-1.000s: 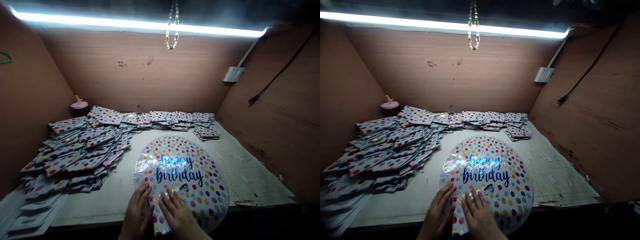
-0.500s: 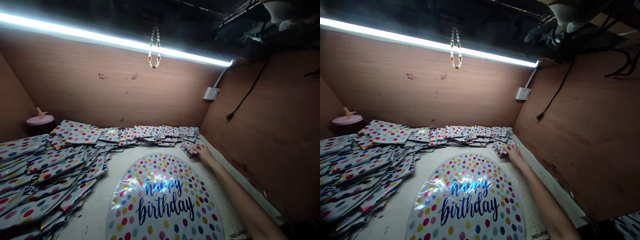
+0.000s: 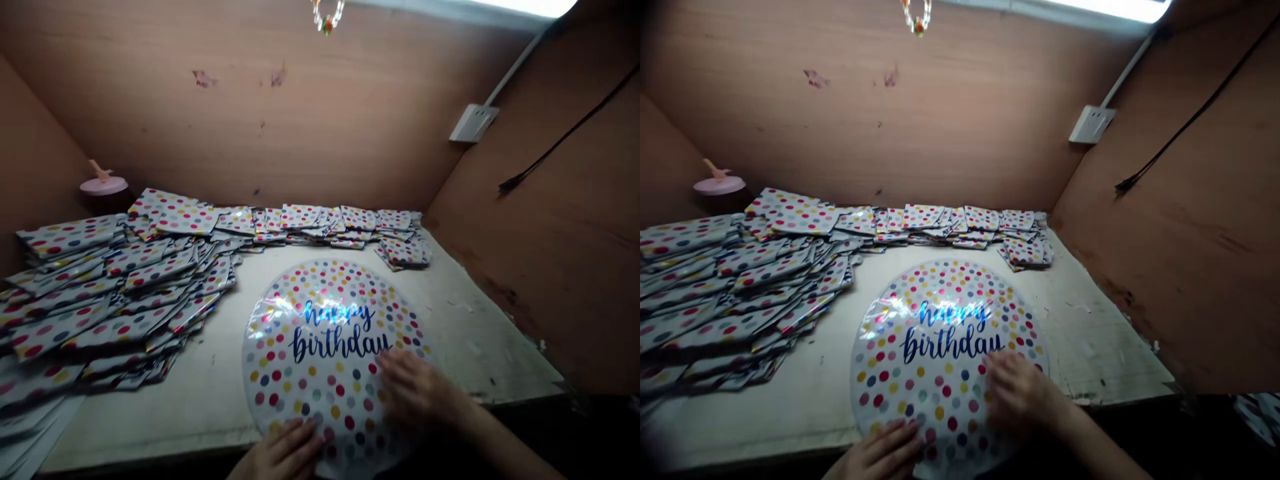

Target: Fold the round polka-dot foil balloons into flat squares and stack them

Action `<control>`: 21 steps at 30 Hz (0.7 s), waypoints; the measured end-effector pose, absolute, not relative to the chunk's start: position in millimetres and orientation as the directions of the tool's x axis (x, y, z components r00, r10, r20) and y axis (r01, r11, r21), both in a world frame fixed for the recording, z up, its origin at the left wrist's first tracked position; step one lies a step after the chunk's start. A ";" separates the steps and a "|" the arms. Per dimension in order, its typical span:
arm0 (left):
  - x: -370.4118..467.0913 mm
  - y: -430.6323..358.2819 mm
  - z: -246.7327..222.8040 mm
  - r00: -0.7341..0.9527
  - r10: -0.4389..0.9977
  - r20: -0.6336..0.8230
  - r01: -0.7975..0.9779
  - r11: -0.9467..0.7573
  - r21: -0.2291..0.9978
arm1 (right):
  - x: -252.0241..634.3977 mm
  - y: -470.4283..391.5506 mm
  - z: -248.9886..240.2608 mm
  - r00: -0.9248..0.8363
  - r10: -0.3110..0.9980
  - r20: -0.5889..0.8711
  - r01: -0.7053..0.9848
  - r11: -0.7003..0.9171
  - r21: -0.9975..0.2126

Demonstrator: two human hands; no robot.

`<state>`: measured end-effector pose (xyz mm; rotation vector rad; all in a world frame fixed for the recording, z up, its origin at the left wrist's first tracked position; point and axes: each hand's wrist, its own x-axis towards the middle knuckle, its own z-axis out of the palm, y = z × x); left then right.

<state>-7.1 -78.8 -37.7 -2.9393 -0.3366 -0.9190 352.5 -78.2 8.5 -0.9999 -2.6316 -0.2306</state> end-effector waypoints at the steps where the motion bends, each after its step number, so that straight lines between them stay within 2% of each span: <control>1: -5.5 -80.6 -35.8 0.792 0.212 0.572 0.195 -0.977 0.091 | 338.3 -108.0 4.5 -0.759 0.554 0.342 0.596 0.803 0.022; 3: -2.7 -84.3 -30.2 0.763 0.317 0.563 0.178 -0.941 0.288 | 319.4 -152.0 -2.0 -0.756 0.566 0.330 0.576 0.814 -0.077; 5: -0.3 -86.4 -20.1 0.724 0.502 0.473 0.224 -0.820 0.528 | 311.5 -173.6 -6.5 -0.660 0.671 0.339 0.614 0.741 -0.272; 7: 2.0 -85.4 -5.4 0.680 0.677 0.282 0.297 -0.606 0.738 | 310.6 -177.1 -7.5 -0.544 0.765 0.344 0.628 0.643 -0.438; 9: 4.1 -80.8 10.9 0.663 0.747 0.040 0.368 -0.373 0.852 | 312.5 -169.4 -2.6 -0.415 0.871 0.262 0.619 0.481 -0.620; 10: 5.1 -77.6 18.1 0.651 0.756 -0.064 0.399 -0.270 0.876 | 313.6 -163.3 2.2 -0.351 0.922 0.165 0.592 0.355 -0.724; 12: 7.0 -71.1 27.7 0.612 0.766 -0.196 0.439 -0.124 0.890 | 315.1 -149.6 14.8 -0.261 0.958 -0.116 0.443 0.012 -0.896; 13: 8.1 -68.4 29.6 0.584 0.779 -0.226 0.450 -0.080 0.890 | 315.2 -143.1 21.3 -0.252 0.935 -0.250 0.355 -0.151 -0.923; 15: 10.9 -65.2 28.6 0.532 0.813 -0.237 0.459 -0.042 0.888 | 313.6 -132.4 31.2 -0.256 0.879 -0.403 0.245 -0.344 -0.906; 17: 15.4 -65.3 24.7 0.503 0.839 -0.206 0.489 -0.080 0.869 | 309.3 -125.7 35.2 -0.219 0.876 -0.430 0.216 -0.386 -0.897; 19: 22.6 -68.1 21.8 0.504 0.854 -0.130 0.554 -0.203 0.808 | 303.2 -122.2 34.4 -0.147 0.923 -0.356 0.279 -0.306 -0.910; 21: 32.6 -72.8 20.7 0.526 0.849 0.046 0.607 -0.413 0.679 | 296.9 -119.8 32.4 -0.091 0.967 -0.237 0.394 -0.183 -0.901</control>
